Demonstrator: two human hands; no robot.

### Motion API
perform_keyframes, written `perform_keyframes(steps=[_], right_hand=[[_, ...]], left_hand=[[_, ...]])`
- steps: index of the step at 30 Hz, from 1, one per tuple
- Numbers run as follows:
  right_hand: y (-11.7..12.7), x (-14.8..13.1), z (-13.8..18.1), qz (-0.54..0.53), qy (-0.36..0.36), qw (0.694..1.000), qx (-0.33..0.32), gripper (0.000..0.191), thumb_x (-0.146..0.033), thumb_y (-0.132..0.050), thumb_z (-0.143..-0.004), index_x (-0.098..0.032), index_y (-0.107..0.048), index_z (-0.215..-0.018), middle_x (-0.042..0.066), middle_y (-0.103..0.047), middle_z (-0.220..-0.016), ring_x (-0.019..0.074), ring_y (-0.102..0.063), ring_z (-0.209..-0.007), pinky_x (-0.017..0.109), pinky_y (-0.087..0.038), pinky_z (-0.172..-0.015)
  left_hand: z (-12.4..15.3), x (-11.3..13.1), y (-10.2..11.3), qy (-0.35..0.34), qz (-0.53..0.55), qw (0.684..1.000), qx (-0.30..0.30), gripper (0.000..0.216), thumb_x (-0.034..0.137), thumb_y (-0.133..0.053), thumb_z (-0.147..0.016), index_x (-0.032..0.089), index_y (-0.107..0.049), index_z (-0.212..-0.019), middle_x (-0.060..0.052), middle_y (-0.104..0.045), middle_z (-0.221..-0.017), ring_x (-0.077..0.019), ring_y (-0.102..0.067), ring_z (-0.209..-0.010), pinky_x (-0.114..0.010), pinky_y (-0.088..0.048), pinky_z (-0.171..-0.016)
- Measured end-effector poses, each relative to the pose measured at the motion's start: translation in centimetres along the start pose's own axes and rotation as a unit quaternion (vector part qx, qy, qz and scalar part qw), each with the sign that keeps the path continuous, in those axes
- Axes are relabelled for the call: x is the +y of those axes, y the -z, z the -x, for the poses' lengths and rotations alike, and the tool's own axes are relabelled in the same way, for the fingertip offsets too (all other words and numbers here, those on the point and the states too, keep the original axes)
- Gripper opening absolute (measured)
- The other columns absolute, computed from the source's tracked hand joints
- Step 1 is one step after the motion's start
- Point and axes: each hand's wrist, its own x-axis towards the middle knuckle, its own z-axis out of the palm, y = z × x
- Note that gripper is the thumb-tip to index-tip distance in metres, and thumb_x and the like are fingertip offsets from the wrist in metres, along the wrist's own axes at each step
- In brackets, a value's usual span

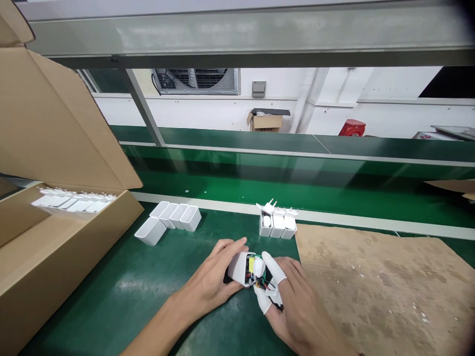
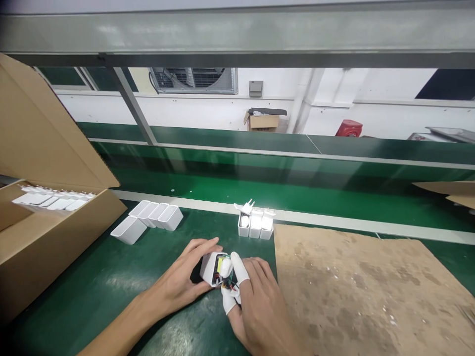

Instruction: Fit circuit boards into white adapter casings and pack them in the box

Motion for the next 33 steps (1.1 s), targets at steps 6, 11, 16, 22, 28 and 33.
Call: perform_keyframes(steps=[6,11,16,22,28,33], right_hand=[[-0.19,0.02,0.34,-0.005,-0.013,1.000,-0.015,0.049,-0.003,-0.052,-0.089,-0.004,-0.048,-0.138,0.021,-0.061,-0.124,0.0366,-0.058,-0.111,0.062,-0.061,-0.089],[-0.22,0.06,0.27,0.000,-0.017,1.000,-0.015,0.044,-0.004,-0.052,-0.089,-0.006,-0.050,-0.133,0.022,-0.061,-0.125,0.0374,-0.057,-0.112,0.062,-0.061,-0.088],[-0.36,0.09,-0.12,0.007,-0.003,1.000,0.013,0.041,-0.004,-0.051,-0.090,-0.004,-0.051,-0.131,0.023,-0.062,-0.122,0.0367,-0.058,-0.108,0.060,-0.062,-0.084],[-0.22,0.12,-0.20,0.010,0.002,1.000,0.007,0.040,-0.005,-0.053,-0.091,-0.003,-0.052,-0.131,0.023,-0.063,-0.120,0.0371,-0.058,-0.107,0.061,-0.061,-0.087],[-0.05,0.04,-0.34,-0.002,0.003,1.000,0.015,0.044,-0.005,-0.052,-0.091,-0.002,-0.049,-0.134,0.023,-0.064,-0.119,0.0370,-0.058,-0.107,0.059,-0.062,-0.085],[-0.21,0.23,0.05,-0.016,-0.003,1.000,0.011,0.047,-0.006,-0.054,-0.093,-0.004,-0.047,-0.139,0.021,-0.063,-0.120,0.0362,-0.057,-0.107,0.059,-0.060,-0.087]], left_hand=[[-0.16,0.37,0.09,-0.008,-0.013,1.000,0.008,0.089,0.008,-0.069,-0.094,0.039,-0.020,-0.161,-0.006,-0.060,-0.141,-0.0275,-0.047,-0.134,-0.043,-0.055,-0.105],[-0.09,0.37,0.15,-0.006,-0.021,1.000,0.011,0.091,0.004,-0.070,-0.092,0.038,-0.021,-0.161,-0.006,-0.060,-0.141,-0.0273,-0.047,-0.134,-0.043,-0.054,-0.107],[-0.24,0.30,-0.01,-0.018,-0.015,1.000,0.013,0.093,0.006,-0.072,-0.092,0.038,-0.019,-0.162,-0.006,-0.060,-0.141,-0.0275,-0.047,-0.134,-0.044,-0.054,-0.107],[-0.19,0.27,-0.15,-0.022,-0.011,1.000,0.015,0.091,0.008,-0.072,-0.094,0.038,-0.020,-0.162,-0.006,-0.060,-0.140,-0.0279,-0.047,-0.133,-0.045,-0.054,-0.106],[-0.13,0.13,-0.21,-0.031,-0.005,0.999,0.020,0.088,0.013,-0.072,-0.096,0.038,-0.019,-0.162,-0.006,-0.062,-0.140,-0.0273,-0.047,-0.135,-0.045,-0.054,-0.108],[-0.15,0.06,-0.20,-0.036,0.004,0.999,0.027,0.088,0.016,-0.073,-0.096,0.038,-0.020,-0.162,-0.007,-0.062,-0.140,-0.0272,-0.048,-0.135,-0.045,-0.054,-0.108]])
